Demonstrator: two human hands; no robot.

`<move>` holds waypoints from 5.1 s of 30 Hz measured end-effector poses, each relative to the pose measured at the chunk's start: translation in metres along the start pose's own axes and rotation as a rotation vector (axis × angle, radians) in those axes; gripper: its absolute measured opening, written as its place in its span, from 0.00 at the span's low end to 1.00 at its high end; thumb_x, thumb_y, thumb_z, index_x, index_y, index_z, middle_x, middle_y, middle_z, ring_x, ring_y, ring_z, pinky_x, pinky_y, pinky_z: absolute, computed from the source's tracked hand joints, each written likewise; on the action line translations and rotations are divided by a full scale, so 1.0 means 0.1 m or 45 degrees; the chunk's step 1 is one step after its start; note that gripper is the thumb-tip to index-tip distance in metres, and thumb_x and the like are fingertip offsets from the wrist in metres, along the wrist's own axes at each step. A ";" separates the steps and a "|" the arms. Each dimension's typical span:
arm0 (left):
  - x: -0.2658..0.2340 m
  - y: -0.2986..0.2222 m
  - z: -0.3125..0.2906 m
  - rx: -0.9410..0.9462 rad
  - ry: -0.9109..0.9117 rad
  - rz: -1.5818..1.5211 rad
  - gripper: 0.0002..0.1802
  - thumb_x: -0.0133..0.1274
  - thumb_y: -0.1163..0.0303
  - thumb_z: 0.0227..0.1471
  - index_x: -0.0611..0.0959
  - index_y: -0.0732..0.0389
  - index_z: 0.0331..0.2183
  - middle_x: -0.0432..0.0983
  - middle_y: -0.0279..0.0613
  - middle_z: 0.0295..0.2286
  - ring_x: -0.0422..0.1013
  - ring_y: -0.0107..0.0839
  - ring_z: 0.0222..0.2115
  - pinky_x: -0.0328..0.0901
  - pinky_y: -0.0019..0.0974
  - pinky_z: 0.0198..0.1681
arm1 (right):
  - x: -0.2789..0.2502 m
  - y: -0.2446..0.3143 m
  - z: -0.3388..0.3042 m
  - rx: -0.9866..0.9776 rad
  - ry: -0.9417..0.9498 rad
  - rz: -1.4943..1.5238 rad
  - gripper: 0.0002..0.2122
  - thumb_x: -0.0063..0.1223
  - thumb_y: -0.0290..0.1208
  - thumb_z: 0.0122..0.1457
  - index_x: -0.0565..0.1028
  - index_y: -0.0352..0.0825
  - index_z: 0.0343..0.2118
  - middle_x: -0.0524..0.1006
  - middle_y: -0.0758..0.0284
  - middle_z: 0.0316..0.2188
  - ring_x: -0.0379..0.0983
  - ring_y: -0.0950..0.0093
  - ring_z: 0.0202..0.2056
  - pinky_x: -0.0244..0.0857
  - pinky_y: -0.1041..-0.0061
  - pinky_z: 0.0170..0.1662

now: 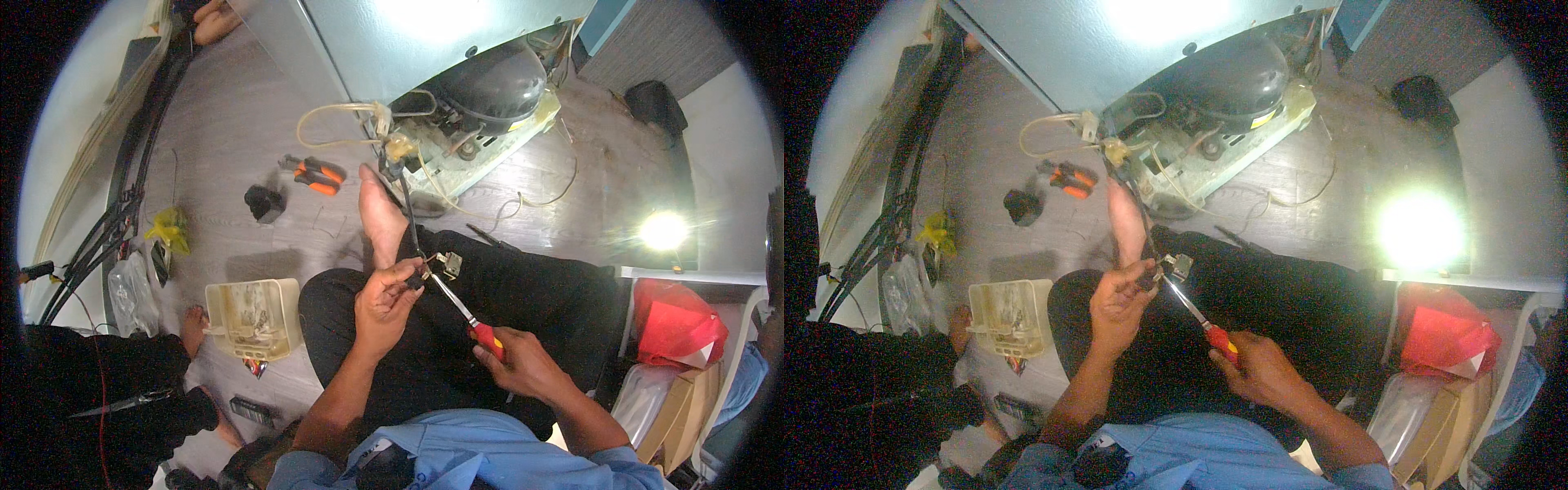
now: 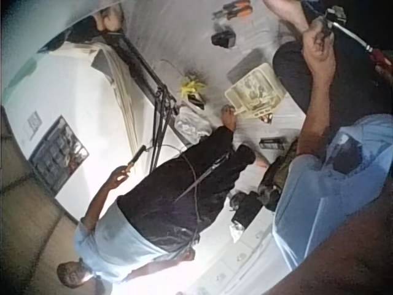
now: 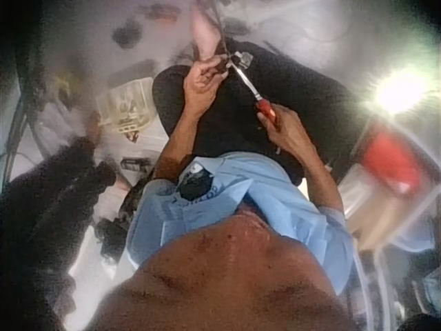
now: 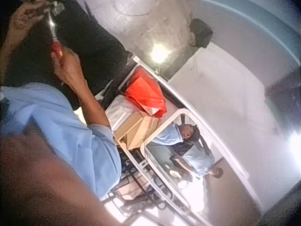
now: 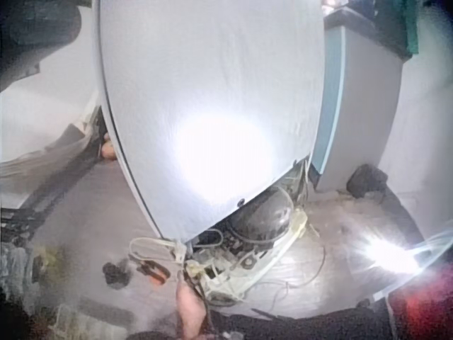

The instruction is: The person sits on the floor and uses a screwdriver to remove screws from the back panel of a refrigerator. They then use a multimeter to test electrical components and wires within the appliance's internal assembly.

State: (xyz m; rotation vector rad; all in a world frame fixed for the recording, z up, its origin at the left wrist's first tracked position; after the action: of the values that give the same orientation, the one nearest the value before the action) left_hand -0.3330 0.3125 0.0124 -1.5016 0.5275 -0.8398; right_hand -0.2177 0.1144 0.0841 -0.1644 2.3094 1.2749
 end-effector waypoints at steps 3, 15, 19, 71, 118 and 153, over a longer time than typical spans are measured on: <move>0.01 0.02 0.00 0.151 0.031 0.100 0.23 0.51 0.92 0.48 0.73 0.64 0.45 0.70 0.57 0.51 0.71 0.39 0.49 0.68 0.37 0.52 | 0.01 -0.04 0.02 0.005 0.002 0.008 0.12 0.54 0.36 0.60 0.74 0.31 0.38 0.75 0.50 0.29 0.74 0.50 0.32 0.67 0.56 0.35; 0.01 0.01 -0.06 0.161 0.011 0.037 0.26 0.52 0.94 0.47 0.72 0.60 0.46 0.69 0.58 0.47 0.71 0.47 0.49 0.71 0.45 0.50 | 0.07 -0.15 0.10 0.061 0.074 0.059 0.13 0.57 0.30 0.58 0.74 0.31 0.45 0.75 0.54 0.33 0.74 0.55 0.33 0.68 0.63 0.37; -0.01 -0.04 -0.06 0.158 0.029 0.023 0.28 0.55 0.94 0.45 0.71 0.59 0.46 0.70 0.59 0.46 0.71 0.49 0.49 0.71 0.46 0.49 | 0.10 -0.18 0.12 0.057 0.101 0.062 0.15 0.58 0.27 0.57 0.75 0.31 0.47 0.74 0.55 0.32 0.74 0.58 0.32 0.68 0.66 0.36; 0.24 -0.41 -0.06 -0.916 -0.139 -1.390 0.28 0.32 0.45 0.65 0.73 0.60 0.40 0.70 0.41 0.17 0.64 0.28 0.14 0.59 0.31 0.16 | -0.20 0.35 1.33 -0.777 0.096 0.416 0.07 0.56 0.28 0.57 0.76 0.33 0.37 0.70 0.63 0.28 0.68 0.65 0.32 0.62 0.67 0.35; 0.65 -1.00 0.40 -0.118 -0.170 0.112 0.19 0.59 0.80 0.52 0.72 0.64 0.45 0.74 0.41 0.35 0.73 0.27 0.34 0.71 0.28 0.36 | -0.77 0.26 1.00 -1.103 -0.470 0.327 0.07 0.53 0.26 0.60 0.76 0.32 0.40 0.68 0.61 0.26 0.68 0.65 0.29 0.63 0.68 0.33; 0.52 -0.91 0.10 0.608 0.237 1.092 0.15 0.55 0.72 0.53 0.81 0.63 0.44 0.75 0.51 0.40 0.71 0.48 0.43 0.66 0.46 0.48 | -0.51 -0.90 2.12 0.257 -0.036 1.904 0.14 0.44 0.38 0.65 0.71 0.35 0.46 0.75 0.68 0.37 0.70 0.77 0.32 0.68 0.82 0.36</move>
State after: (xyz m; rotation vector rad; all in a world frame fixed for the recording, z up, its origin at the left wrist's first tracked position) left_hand -0.3067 0.2908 0.1118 -0.6466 0.9394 -0.3741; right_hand -0.0667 0.2319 -0.0541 1.9071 2.3785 1.4700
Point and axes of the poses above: each hand's wrist, its own z-axis towards the middle knuckle, its own x-axis out of the palm, y = z × x, the point moved 3 cm from there along z, towards the middle knuckle
